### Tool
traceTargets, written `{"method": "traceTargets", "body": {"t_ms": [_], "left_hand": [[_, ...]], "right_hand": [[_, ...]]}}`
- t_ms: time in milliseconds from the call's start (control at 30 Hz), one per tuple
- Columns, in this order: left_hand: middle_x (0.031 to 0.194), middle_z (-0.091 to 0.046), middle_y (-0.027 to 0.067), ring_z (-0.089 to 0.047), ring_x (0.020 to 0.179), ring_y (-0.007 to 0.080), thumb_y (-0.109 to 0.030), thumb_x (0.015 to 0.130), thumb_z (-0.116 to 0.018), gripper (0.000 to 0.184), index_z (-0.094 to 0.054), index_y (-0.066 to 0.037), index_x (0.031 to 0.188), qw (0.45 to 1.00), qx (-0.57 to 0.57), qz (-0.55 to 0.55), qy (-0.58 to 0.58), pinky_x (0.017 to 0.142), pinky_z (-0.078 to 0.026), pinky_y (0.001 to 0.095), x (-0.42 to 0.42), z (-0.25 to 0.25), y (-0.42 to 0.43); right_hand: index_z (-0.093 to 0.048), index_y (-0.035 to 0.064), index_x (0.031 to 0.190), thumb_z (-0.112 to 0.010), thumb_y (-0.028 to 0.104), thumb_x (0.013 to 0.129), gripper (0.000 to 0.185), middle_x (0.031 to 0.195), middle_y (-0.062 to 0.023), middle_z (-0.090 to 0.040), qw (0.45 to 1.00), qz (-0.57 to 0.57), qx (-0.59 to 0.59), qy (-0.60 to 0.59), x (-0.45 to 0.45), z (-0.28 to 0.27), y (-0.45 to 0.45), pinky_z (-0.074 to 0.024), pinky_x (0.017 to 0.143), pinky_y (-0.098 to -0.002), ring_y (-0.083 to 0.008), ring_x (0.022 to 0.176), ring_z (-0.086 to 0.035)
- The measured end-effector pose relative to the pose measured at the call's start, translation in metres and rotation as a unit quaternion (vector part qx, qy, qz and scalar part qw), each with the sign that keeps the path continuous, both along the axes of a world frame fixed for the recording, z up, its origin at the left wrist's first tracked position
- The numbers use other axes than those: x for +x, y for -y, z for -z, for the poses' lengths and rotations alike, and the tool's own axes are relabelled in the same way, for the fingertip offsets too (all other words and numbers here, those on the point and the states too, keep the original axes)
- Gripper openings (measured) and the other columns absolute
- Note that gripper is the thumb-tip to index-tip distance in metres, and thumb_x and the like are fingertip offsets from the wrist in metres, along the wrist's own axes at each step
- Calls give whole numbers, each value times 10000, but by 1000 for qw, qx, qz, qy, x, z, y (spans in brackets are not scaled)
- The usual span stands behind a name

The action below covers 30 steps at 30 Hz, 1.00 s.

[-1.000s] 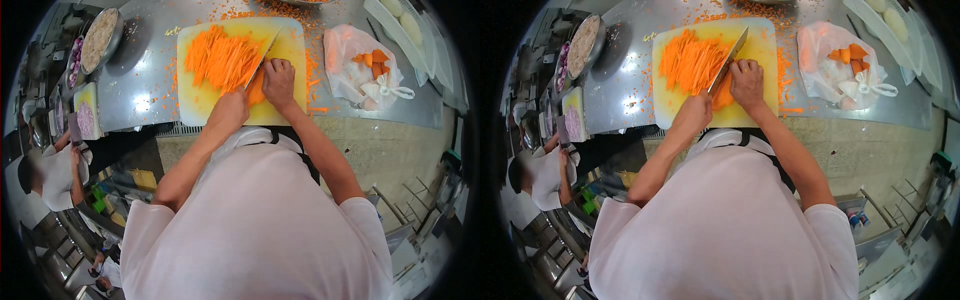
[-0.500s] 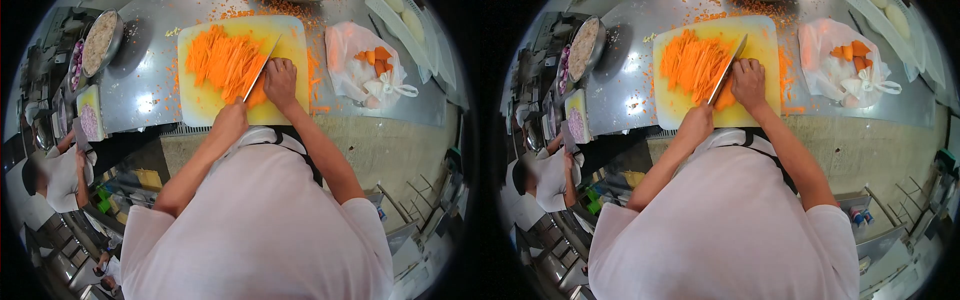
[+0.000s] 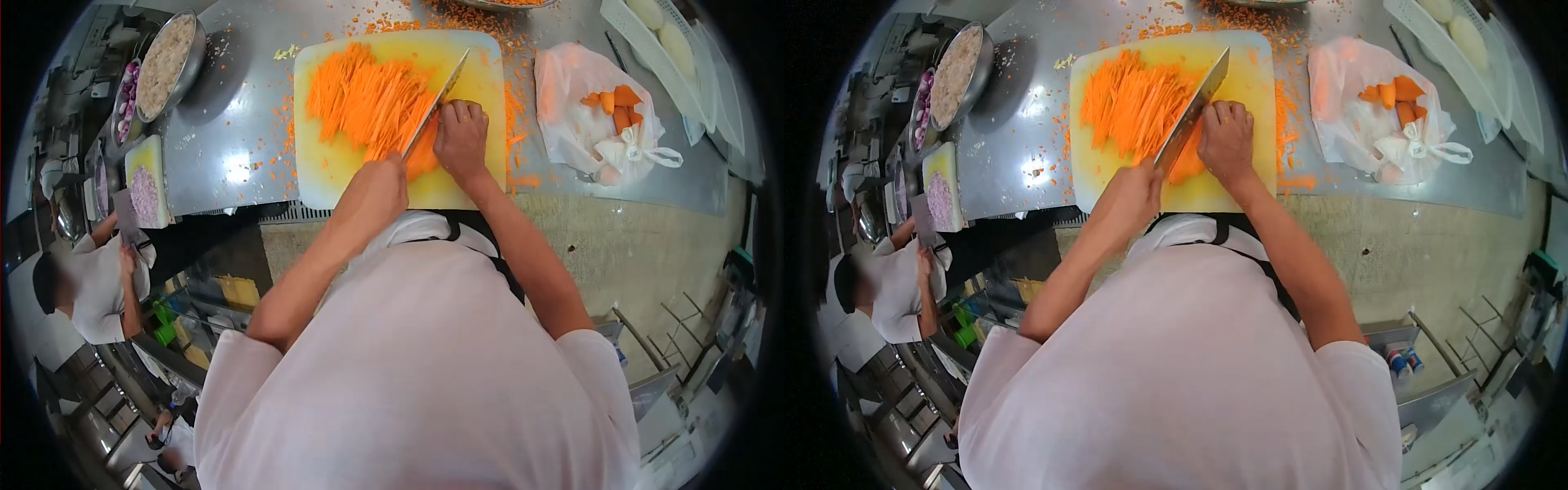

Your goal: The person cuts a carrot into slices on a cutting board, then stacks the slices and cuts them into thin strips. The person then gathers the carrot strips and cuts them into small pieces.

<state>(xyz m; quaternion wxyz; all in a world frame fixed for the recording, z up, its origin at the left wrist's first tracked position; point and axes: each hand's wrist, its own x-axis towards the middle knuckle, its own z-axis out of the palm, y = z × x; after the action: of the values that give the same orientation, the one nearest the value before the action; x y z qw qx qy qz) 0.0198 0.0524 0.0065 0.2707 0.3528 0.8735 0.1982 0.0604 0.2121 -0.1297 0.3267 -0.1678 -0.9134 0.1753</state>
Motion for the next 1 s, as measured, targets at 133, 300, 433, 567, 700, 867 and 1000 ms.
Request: {"method": "traceTargets", "body": {"t_ms": [133,300,433,567,700,867,1000], "left_hand": [[681,-548,334,-582,676,488,-100,916,-499,207,-516,83,821,1000,6,-21,22,593,-436,526,11,45,14],[672,-548,344,-582,666,492,-89,916,-494,192,-496,87,838,1000,18,-7,1,579,-433,528,2,12,-2],[665,-546,346,-584,664,492,-80,909,-497,194,-484,92,819,998,-3,-42,39,586,-438,534,17,28,12],[661,-545,344,-586,666,489,-66,896,-506,182,-484,88,802,999,39,-22,-23,599,-447,534,10,71,-1],[654,-543,341,-583,657,491,-62,892,-507,172,-492,89,811,997,66,-9,-25,592,-446,530,6,67,-4],[645,-546,337,-586,648,486,-65,896,-508,171,-503,93,829,999,24,-22,-5,586,-450,524,13,16,4],[648,-555,333,-591,642,482,-87,905,-523,197,-521,92,824,1000,15,-8,-19,576,-451,527,20,50,16]], "right_hand": [[-562,47,905,-574,64,756,151,917,-109,-550,1000,5,-9,10,8,2,4,-391,779,-419,-299,920,-513],[-552,45,900,-580,75,751,154,926,-109,-547,1000,-9,-8,17,1,-1,-1,-389,767,-422,-299,916,-509],[-553,49,894,-582,74,753,146,923,-106,-544,1000,4,-7,16,8,2,3,-387,756,-419,-300,906,-505],[-573,53,920,-578,67,762,158,912,-103,-540,1000,-15,-18,21,9,1,-1,-388,753,-417,-303,899,-503],[-566,41,922,-587,67,777,148,955,-116,-554,1000,-26,-17,5,19,-2,-5,-377,748,-439,-324,916,-501],[-566,60,921,-580,79,783,140,906,-98,-533,999,-9,3,41,17,2,-3,-396,762,-424,-302,902,-505],[-563,66,928,-577,83,785,144,910,-97,-532,999,-10,-1,40,19,2,-1,-400,766,-431,-303,906,-506]]}}
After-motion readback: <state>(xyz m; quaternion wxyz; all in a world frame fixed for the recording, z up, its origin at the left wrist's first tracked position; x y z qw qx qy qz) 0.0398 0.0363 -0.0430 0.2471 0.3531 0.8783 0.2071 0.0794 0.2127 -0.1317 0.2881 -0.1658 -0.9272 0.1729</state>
